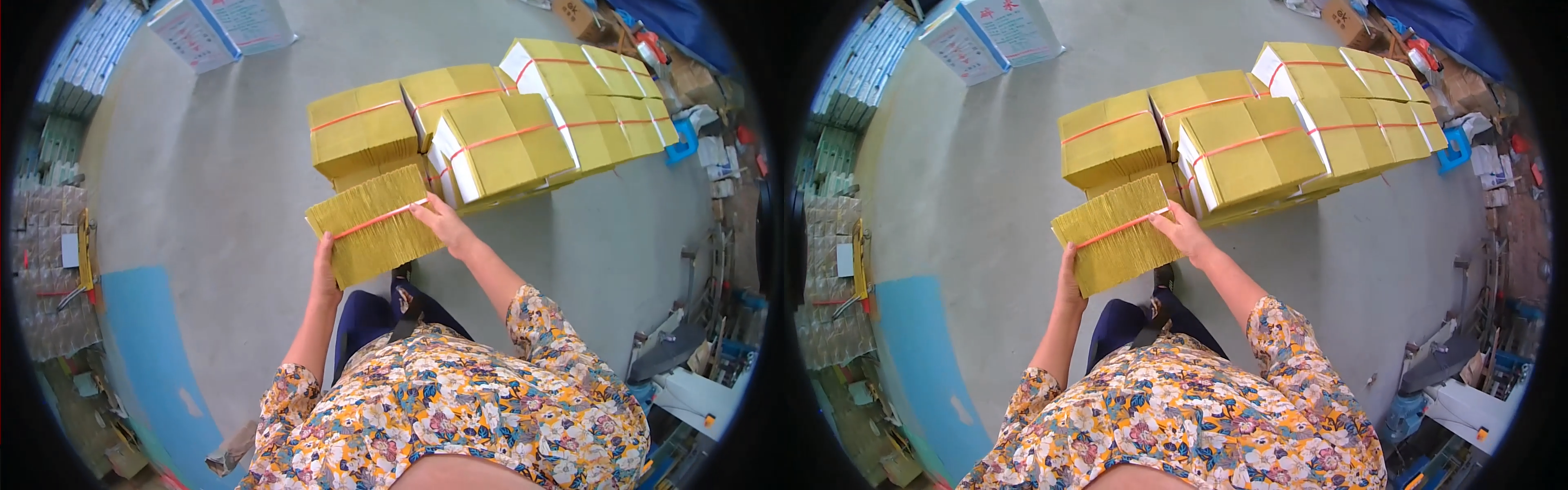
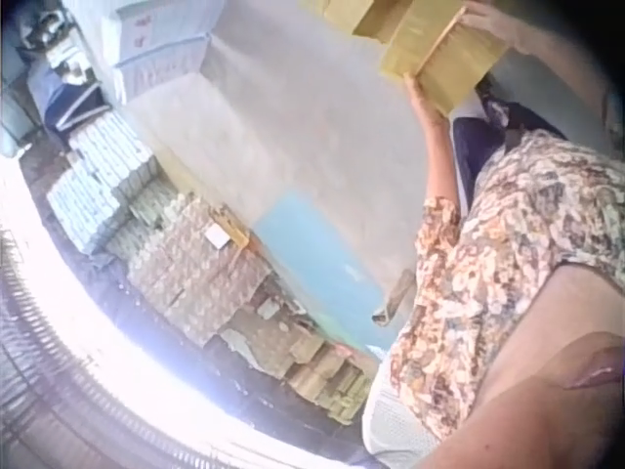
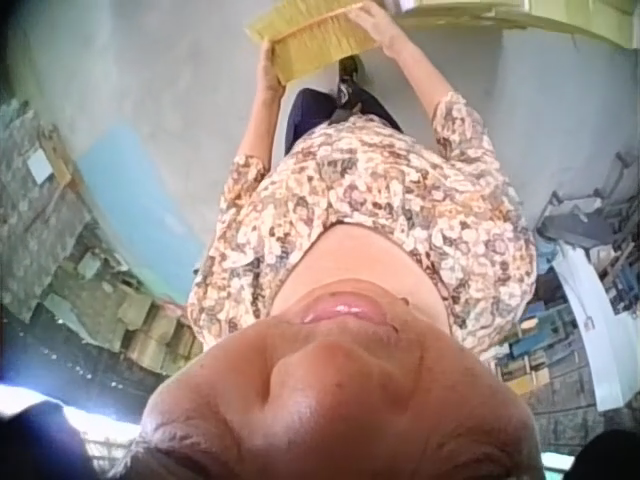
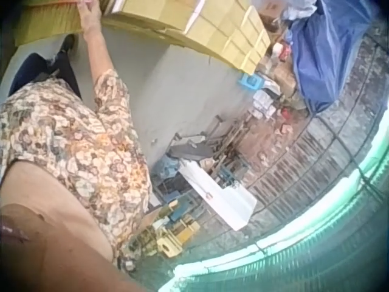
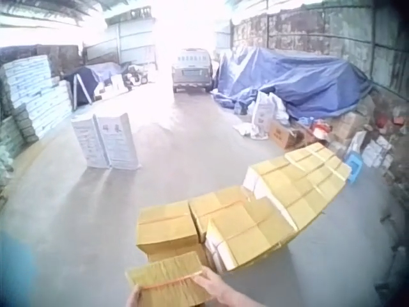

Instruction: The person is weighing stacks of yellow paper on a scale, binding them using a machine and rubber bands, and then organizing the bundles on the floor in a production facility.

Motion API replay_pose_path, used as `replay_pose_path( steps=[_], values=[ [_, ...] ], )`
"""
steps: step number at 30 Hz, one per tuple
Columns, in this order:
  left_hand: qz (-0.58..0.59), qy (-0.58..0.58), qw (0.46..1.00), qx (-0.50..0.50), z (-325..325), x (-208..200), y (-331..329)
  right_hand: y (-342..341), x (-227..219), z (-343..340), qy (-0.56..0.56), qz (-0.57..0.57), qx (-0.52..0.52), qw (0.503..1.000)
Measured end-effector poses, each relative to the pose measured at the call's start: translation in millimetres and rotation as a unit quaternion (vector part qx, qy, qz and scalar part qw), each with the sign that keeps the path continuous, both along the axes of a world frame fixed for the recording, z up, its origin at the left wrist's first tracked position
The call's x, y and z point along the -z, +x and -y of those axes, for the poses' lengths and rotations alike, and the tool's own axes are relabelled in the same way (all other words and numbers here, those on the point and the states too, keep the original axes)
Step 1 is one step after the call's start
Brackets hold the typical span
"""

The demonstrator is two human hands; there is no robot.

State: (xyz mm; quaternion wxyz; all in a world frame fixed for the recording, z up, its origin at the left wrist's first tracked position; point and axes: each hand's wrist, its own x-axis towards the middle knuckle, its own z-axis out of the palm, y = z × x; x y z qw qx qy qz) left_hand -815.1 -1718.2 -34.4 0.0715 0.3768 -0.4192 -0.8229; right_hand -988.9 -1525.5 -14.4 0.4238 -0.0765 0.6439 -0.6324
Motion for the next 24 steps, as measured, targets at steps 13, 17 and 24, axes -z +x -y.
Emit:
replay_pose_path(
  steps=[13,17,24],
  values=[
    [-0.004,-0.057,0.993,0.102,27.4,38.7,-98.2,-14.8,18.9,41.1,0.268,-0.43,0.137,0.851],
    [0.006,-0.013,0.995,0.098,28.9,41.5,-99.8,-5.9,-11.4,47.1,0.263,-0.47,0.168,0.826],
    [0.01,0.028,0.991,0.132,53.2,40.3,-105.8,47.5,22.0,18.2,0.249,-0.189,0.36,0.879]
  ],
)
